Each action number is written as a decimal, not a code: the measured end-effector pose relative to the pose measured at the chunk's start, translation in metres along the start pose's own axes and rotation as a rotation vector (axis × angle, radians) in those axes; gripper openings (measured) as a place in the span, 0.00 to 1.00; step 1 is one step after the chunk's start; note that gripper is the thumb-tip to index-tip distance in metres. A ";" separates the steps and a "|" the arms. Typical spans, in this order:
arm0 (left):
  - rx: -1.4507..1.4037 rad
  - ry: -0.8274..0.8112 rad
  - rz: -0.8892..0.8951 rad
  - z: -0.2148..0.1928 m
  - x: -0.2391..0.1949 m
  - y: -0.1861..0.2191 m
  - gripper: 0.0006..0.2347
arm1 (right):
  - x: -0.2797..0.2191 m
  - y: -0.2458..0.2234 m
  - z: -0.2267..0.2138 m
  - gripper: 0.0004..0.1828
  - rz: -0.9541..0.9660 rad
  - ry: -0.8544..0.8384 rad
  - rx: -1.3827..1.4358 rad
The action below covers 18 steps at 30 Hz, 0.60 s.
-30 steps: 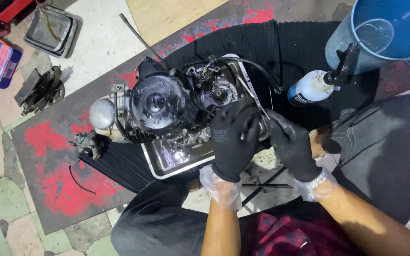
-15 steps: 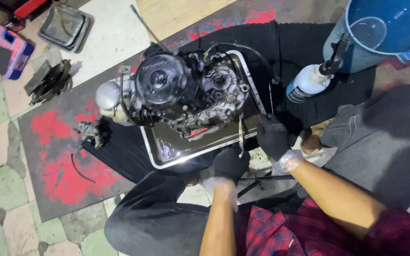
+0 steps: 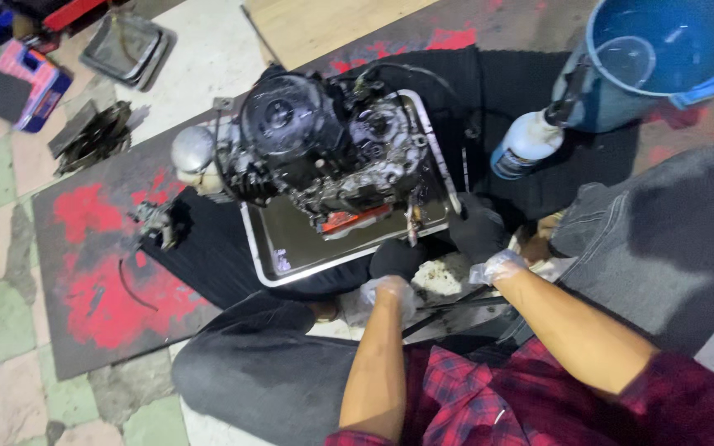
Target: The person scrubs a disassembled motorcycle engine with a brush and cleaning solution. They use a screwdriver to clean crevices and remove debris from the engine block, which is placed in a metal tray.
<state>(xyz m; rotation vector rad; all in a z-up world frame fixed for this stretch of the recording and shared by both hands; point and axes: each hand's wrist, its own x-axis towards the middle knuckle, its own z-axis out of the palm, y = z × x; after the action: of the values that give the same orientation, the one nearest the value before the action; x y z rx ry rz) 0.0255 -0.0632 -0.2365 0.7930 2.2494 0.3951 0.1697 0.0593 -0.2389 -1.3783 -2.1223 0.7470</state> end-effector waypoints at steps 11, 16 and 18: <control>0.045 -0.069 0.136 -0.009 -0.017 0.006 0.24 | 0.132 0.041 -0.120 0.52 -0.381 0.364 0.271; 0.063 -0.037 0.090 -0.010 -0.020 0.005 0.24 | 0.152 0.049 -0.113 0.38 -0.314 0.205 0.619; 0.054 -0.040 0.060 -0.013 -0.021 0.004 0.23 | 0.135 0.027 -0.120 0.32 -0.352 0.143 0.631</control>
<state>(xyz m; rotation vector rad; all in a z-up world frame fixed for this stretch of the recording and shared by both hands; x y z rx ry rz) 0.0303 -0.0741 -0.2143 0.8909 2.2109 0.3448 0.2180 0.2142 -0.1548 -0.6809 -1.7297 1.0152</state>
